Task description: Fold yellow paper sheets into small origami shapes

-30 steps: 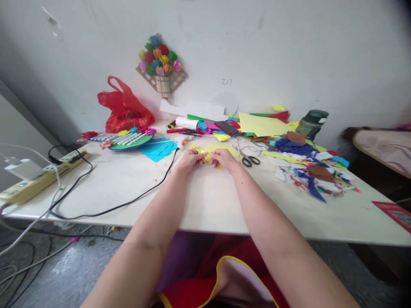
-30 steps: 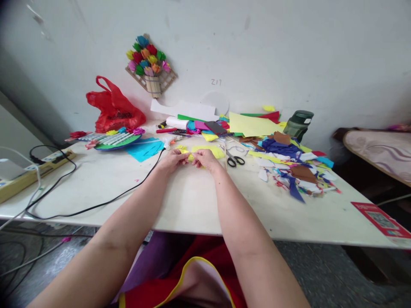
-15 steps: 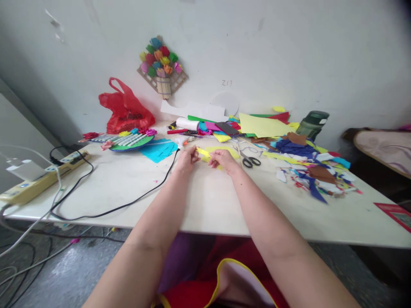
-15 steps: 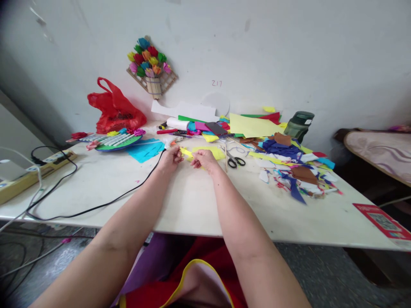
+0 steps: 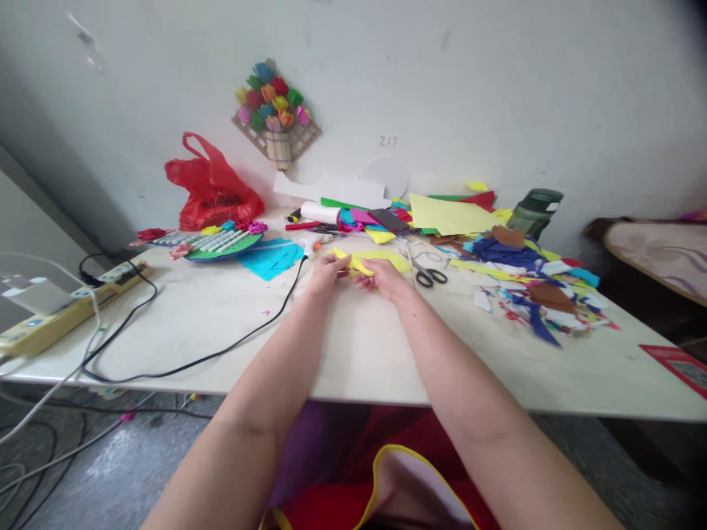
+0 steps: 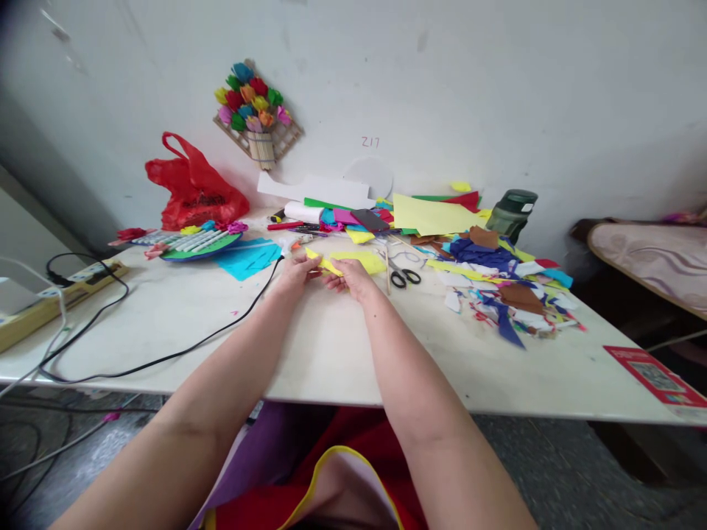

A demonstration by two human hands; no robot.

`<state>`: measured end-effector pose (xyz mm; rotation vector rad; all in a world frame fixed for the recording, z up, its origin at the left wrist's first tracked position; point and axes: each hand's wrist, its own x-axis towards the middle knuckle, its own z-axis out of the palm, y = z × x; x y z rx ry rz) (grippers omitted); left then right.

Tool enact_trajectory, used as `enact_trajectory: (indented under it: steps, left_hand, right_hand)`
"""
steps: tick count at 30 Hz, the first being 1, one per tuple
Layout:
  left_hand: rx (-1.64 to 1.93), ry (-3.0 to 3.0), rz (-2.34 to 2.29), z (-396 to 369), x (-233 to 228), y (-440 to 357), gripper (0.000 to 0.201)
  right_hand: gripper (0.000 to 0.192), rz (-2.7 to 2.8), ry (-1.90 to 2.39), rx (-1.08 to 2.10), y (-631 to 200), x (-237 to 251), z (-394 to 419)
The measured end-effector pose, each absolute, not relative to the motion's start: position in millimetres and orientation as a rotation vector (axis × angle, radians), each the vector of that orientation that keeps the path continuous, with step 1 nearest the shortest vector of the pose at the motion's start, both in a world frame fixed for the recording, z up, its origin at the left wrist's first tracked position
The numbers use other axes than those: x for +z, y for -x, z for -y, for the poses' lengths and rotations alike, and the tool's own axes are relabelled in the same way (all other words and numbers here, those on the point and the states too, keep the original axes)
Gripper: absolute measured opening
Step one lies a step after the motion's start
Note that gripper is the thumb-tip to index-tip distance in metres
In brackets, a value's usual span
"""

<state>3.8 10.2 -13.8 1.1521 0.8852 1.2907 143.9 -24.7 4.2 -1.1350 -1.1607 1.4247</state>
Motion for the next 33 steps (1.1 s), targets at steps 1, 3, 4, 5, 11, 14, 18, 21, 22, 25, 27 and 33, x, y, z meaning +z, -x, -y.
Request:
enact_trajectory:
  steps: [1, 3, 4, 5, 11, 14, 18, 21, 22, 25, 27, 33]
  left_hand:
    - [1.298, -1.146, -0.880, -11, -14, -2, 0.032]
    - [1.295, -1.133, -0.865, -12, -13, 0, 0.031]
    - [1.287, -1.124, -0.863, -11, -13, 0, 0.030]
    - [1.278, -1.113, -0.867, -11, -12, 0, 0.030]
    - [1.282, -1.089, -0.884, -10, -10, 0, 0.030]
    - [1.293, -1.085, -0.879, -10, -11, 0, 0.032]
    - [1.311, -1.092, -0.894, -11, -11, -1, 0.034]
    - [1.315, -1.083, -0.904, -12, -11, -2, 0.034]
    - [1.318, -1.076, -0.899, -12, -11, -2, 0.034]
    - [1.330, -1.055, -0.899, -12, -11, -1, 0.034]
    - [1.334, -1.062, -0.911, -12, -10, 0, 0.034]
    - [1.295, -1.164, -0.923, -9, -7, 1, 0.036]
  right_hand:
    - [0.021, 1.169, 1.131, 1.432, -146, 4, 24]
    - [0.021, 1.192, 1.118, 1.443, -149, 2, 23]
    - [0.020, 1.202, 1.113, 1.448, -150, 1, 22]
    - [0.019, 1.209, 1.113, 1.453, -151, 1, 22]
    - [0.018, 1.191, 1.179, 1.410, -150, 0, 20]
    - [0.019, 1.173, 1.216, 1.361, -149, 0, 19]
    - [0.019, 1.172, 1.263, 1.298, -148, 0, 18]
    - [0.020, 1.219, 1.278, 1.194, -145, 1, 19]
    - [0.021, 1.246, 1.282, 1.150, -144, 2, 20]
    - [0.025, 1.329, 1.323, 1.025, -140, 5, 21]
    - [0.026, 1.352, 1.350, 0.988, -138, 6, 23]
    - [0.027, 1.332, 1.271, 1.247, -144, 5, 24]
